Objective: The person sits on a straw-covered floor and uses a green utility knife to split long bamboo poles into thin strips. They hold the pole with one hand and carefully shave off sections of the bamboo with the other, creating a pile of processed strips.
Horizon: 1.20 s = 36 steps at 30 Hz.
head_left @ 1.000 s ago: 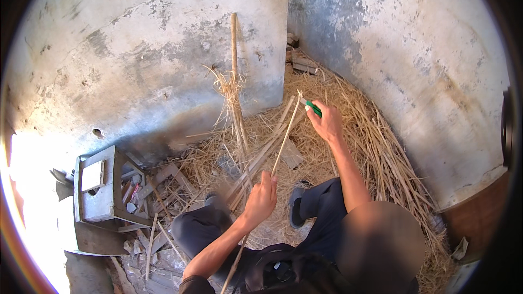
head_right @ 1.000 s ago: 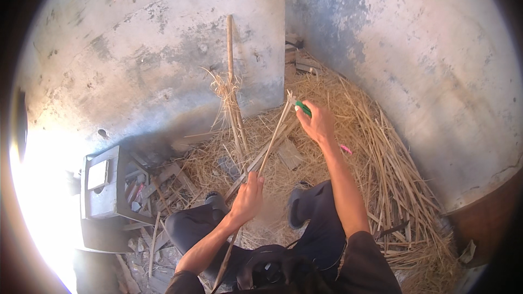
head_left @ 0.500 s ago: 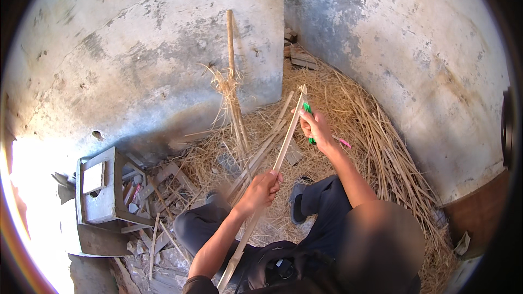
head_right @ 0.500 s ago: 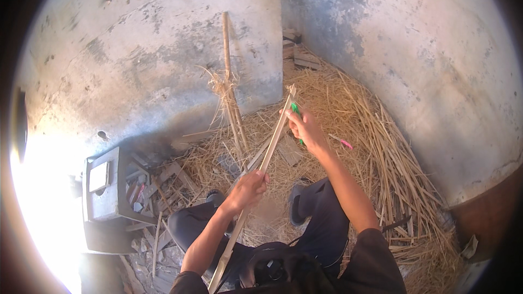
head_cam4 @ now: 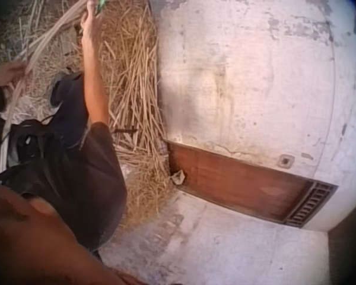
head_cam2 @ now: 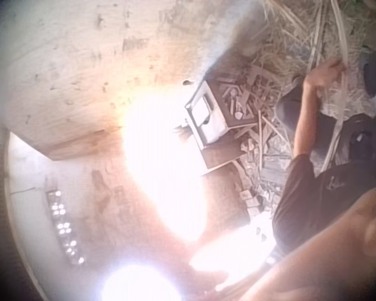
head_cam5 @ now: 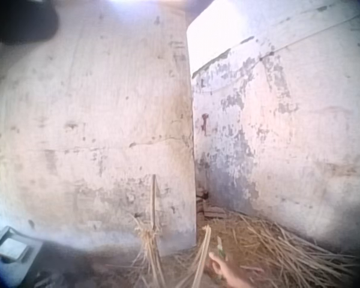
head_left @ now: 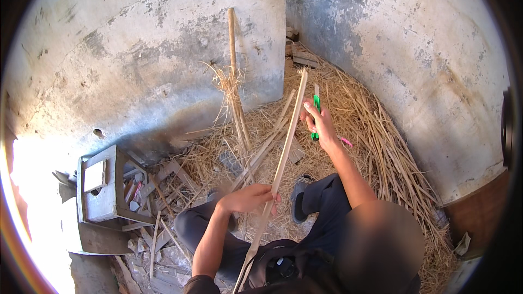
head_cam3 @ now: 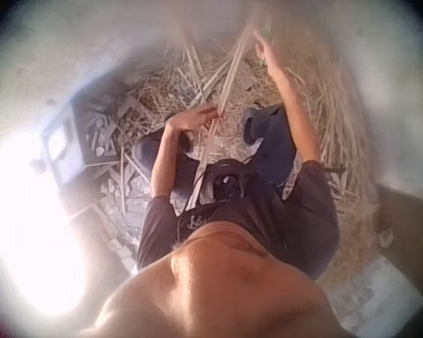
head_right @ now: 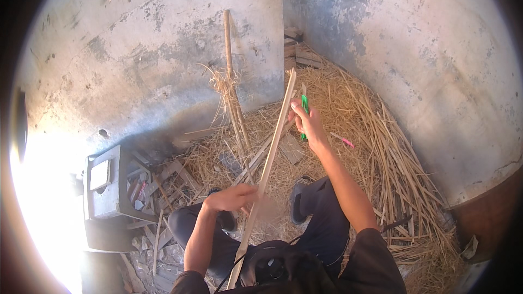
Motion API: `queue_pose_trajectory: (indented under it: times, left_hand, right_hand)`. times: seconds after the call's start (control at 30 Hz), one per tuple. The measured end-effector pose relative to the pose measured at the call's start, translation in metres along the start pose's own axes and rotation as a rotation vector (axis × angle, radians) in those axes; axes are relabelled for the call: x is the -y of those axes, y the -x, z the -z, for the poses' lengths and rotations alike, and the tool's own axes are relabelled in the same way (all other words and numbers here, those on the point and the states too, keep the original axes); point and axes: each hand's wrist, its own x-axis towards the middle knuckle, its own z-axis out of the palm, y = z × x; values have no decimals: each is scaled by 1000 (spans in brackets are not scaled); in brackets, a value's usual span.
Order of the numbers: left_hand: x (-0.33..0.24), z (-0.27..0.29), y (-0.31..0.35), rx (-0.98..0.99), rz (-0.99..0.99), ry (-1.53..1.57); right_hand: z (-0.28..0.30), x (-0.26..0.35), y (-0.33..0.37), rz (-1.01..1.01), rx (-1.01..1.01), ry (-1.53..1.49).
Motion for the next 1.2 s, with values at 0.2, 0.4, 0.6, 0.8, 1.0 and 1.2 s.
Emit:
queue_pose_trajectory:
  times: [0.2,0.4,0.6,0.8,1.0,1.2]
  left_hand:
    - [6,-2,-23,-439,-208,15]
    - [8,-4,-29,-654,-257,255]
    - [5,-9,-30,-751,-257,193]
    - [5,-15,-35,-927,-340,-137]
    - [7,-17,-33,-940,-328,-144]
    - [3,-14,-29,-858,-246,-27]
  right_hand:
    - [-5,-8,6,216,69,505]
    - [-27,0,28,450,313,866]
    - [-48,1,41,603,394,879]
    - [-50,-13,43,670,393,941]
    - [-53,-13,43,671,389,953]
    - [-55,-8,44,697,348,947]
